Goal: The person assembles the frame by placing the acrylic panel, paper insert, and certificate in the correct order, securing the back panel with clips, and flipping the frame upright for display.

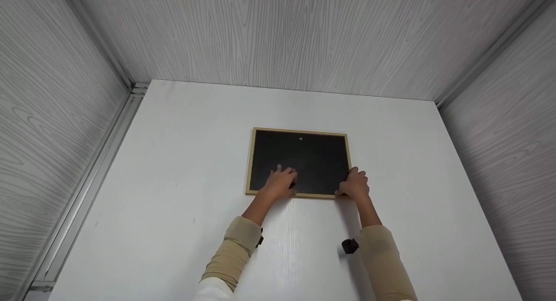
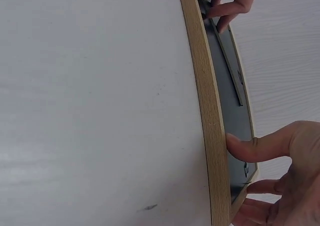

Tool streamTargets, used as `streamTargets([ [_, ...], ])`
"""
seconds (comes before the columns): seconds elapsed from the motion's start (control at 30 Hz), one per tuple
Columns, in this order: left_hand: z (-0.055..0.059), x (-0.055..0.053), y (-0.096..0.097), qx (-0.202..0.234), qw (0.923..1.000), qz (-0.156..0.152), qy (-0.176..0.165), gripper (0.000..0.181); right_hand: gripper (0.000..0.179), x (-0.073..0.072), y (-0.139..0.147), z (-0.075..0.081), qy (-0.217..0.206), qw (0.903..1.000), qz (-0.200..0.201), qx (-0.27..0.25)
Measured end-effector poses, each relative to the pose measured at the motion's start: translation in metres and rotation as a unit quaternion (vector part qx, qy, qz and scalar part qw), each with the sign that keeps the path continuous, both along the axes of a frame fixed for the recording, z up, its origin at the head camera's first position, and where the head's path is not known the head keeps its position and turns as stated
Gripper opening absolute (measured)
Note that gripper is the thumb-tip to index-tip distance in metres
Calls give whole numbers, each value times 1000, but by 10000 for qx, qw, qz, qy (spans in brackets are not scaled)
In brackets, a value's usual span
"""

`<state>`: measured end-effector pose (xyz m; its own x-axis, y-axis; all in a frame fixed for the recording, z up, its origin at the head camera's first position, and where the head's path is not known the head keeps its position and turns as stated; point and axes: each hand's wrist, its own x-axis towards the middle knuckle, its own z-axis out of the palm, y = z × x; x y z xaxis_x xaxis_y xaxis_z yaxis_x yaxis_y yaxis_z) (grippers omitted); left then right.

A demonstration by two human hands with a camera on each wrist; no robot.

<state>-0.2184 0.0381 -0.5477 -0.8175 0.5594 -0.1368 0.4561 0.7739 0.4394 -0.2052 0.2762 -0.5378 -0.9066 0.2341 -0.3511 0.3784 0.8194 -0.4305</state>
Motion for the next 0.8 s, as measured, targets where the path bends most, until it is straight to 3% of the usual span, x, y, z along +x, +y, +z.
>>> streamTargets([
  [0.3,6,-6,10,-705,9975,42,17,57,83,-4,2,0,-111,9999,72,76],
  [0.5,13,-6,12,-1117,9934,-95,239,61,82,-4,2,-1,-86,9998,127,115],
  [0.8,15,-8,13,-1279,9915,-162,161,64,77,-4,3,0,-76,9996,187,180],
])
